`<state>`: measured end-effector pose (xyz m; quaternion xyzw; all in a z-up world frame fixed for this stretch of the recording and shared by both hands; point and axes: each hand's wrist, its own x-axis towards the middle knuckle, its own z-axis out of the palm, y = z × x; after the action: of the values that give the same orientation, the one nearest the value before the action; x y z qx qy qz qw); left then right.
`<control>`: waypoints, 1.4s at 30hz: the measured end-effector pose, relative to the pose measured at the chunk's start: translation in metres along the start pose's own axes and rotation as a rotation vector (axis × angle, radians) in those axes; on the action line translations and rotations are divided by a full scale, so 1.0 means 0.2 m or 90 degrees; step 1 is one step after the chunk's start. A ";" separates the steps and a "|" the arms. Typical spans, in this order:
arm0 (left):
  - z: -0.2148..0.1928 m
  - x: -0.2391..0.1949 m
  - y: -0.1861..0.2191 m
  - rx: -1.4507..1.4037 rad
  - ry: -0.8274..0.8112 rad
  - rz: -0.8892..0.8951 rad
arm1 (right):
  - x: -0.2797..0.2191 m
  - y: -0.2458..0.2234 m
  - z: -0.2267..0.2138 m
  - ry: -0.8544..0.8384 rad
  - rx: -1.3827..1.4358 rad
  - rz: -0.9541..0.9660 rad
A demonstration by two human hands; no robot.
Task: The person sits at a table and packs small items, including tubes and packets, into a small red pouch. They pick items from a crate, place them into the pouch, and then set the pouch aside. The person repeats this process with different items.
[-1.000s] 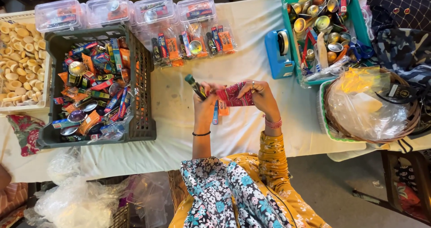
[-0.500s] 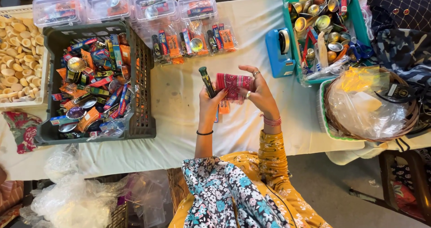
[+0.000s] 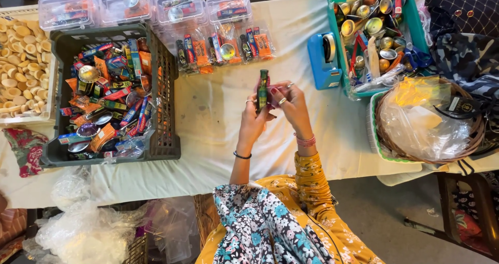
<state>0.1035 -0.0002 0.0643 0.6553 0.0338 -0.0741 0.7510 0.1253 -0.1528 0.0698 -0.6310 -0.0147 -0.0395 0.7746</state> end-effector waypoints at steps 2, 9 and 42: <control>0.03 -0.03 0.09 0.026 0.010 0.033 | -0.02 0.13 -0.03 -0.076 0.059 0.027; 0.04 -0.09 0.15 0.147 0.047 0.088 | -0.02 -0.20 0.13 -0.048 0.110 0.037; 0.13 -0.17 -0.19 0.237 -0.002 0.038 | 0.04 0.14 0.00 0.029 0.367 0.190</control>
<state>0.0627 -0.0283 0.0352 0.7833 -0.0016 -0.0577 0.6189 0.1349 -0.1470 0.0435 -0.3797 0.0848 0.0657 0.9189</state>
